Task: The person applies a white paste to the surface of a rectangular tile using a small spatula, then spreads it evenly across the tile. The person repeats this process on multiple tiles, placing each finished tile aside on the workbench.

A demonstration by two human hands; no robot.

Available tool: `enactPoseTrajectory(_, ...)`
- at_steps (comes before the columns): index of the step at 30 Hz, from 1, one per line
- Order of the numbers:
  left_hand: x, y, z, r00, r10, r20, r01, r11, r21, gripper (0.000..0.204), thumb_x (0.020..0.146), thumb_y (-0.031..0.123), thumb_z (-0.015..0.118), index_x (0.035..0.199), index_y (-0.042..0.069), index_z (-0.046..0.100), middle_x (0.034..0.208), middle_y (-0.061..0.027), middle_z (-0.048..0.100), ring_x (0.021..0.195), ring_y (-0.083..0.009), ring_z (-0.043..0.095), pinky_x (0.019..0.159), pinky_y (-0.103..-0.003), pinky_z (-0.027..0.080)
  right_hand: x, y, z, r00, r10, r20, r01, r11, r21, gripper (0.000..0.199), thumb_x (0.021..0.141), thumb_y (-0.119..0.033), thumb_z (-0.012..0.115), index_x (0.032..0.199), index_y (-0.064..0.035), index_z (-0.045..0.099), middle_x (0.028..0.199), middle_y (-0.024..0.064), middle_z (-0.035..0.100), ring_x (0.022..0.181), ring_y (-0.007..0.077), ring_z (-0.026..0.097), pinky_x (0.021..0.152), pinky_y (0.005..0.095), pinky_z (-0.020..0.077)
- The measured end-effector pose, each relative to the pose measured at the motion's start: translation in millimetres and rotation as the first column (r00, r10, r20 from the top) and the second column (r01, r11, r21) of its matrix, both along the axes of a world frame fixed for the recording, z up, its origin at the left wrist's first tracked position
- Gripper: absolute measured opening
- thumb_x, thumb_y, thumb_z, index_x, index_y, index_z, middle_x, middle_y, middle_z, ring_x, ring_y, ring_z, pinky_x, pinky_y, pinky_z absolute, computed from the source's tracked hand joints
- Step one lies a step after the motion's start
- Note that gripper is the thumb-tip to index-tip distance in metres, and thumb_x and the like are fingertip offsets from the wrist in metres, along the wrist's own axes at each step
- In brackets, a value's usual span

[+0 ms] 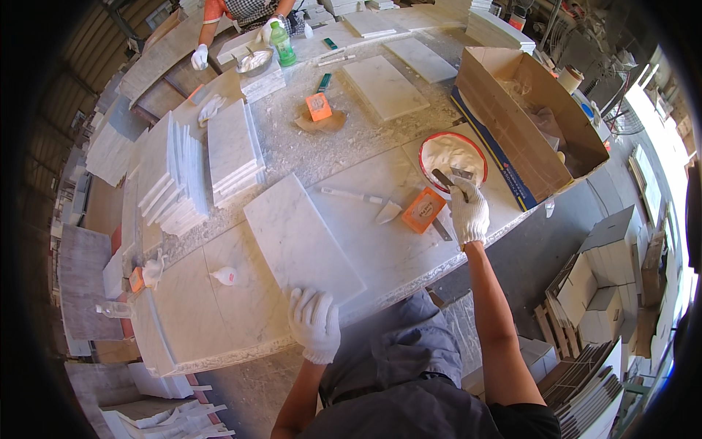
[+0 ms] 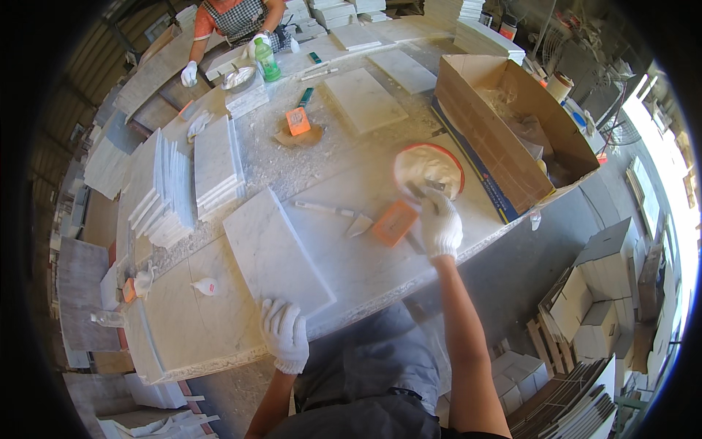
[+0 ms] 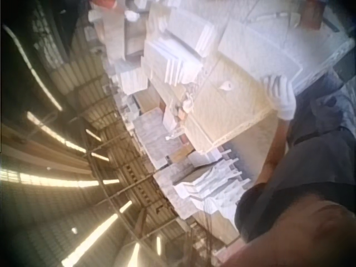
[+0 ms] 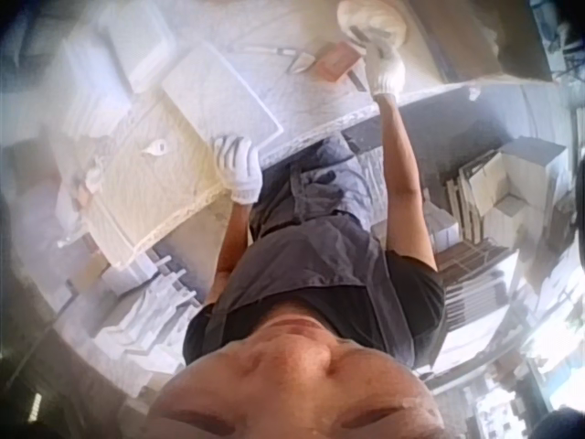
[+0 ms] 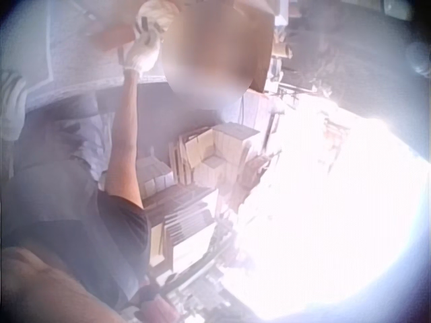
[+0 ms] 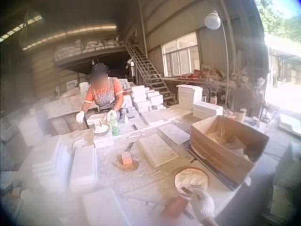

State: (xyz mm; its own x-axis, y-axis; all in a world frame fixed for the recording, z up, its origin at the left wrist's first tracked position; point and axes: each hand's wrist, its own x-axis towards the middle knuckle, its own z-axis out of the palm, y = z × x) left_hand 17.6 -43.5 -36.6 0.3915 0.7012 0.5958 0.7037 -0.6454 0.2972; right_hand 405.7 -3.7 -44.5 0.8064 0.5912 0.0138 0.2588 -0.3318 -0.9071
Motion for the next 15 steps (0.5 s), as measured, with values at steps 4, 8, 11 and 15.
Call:
enactPoseTrajectory(4, -0.2, 1.1, -0.4, 1.000, -0.010, 0.002, 0.010, 1.000, 0.017, 0.022, 0.091, 0.015, 0.073, 0.111, 0.006, 0.073, 0.107, -0.0112, 0.073, 0.111, -0.0344, 0.068, 0.110, -0.058, 0.048, 4.1, 3.0, -9.1, 1.000, 0.020, -0.017, -0.019, 0.998, 0.058, 0.028, 0.100, -0.018, 0.066, 0.123, -0.0095, 0.079, 0.111, 0.0111, 0.077, 0.100, 0.0216, 0.072, 0.086, 0.0323, 0.0546)
enactPoseTrajectory(8, -1.8, 1.9, -1.1, 1.000, -0.018, 0.006, 0.017, 0.999, 0.038, 0.022, 0.092, 0.015, 0.073, 0.111, 0.006, 0.073, 0.107, -0.0114, 0.073, 0.111, -0.0346, 0.068, 0.109, -0.058, 0.049, 7.0, 4.7, -14.8, 0.999, 0.033, 0.016, -0.035, 0.992, 0.125, 0.028, 0.103, -0.020, 0.068, 0.128, -0.0133, 0.079, 0.098, 0.0011, 0.076, 0.074, 0.0093, 0.068, 0.061, 0.0247, 0.0555)
enactPoseTrajectory(11, -2.6, 1.8, -1.8, 1.000, -0.017, 0.001, 0.017, 0.999, 0.038, 0.022, 0.092, 0.015, 0.073, 0.112, 0.006, 0.073, 0.107, -0.0113, 0.073, 0.110, -0.0347, 0.068, 0.109, -0.057, 0.050, 4.7, 1.2, -11.0, 0.995, 0.042, -0.090, -0.030, 0.991, 0.130, 0.029, 0.103, -0.019, 0.066, 0.129, -0.0136, 0.079, 0.100, 0.0003, 0.075, 0.074, 0.0091, 0.068, 0.061, 0.0249, 0.0557)
enactPoseTrajectory(15, -2.6, 2.0, -1.7, 0.999, -0.046, 0.026, 0.046, 0.999, 0.026, 0.023, 0.094, 0.013, 0.070, 0.113, 0.002, 0.072, 0.108, -0.0168, 0.073, 0.114, -0.0396, 0.067, 0.113, -0.059, 0.046, 1.0, -3.0, -1.0, 0.970, 0.042, -0.239, -0.005, 0.989, 0.149, 0.028, 0.104, -0.020, 0.067, 0.129, -0.0129, 0.078, 0.100, 0.0006, 0.076, 0.076, 0.0092, 0.070, 0.061, 0.0246, 0.0558)
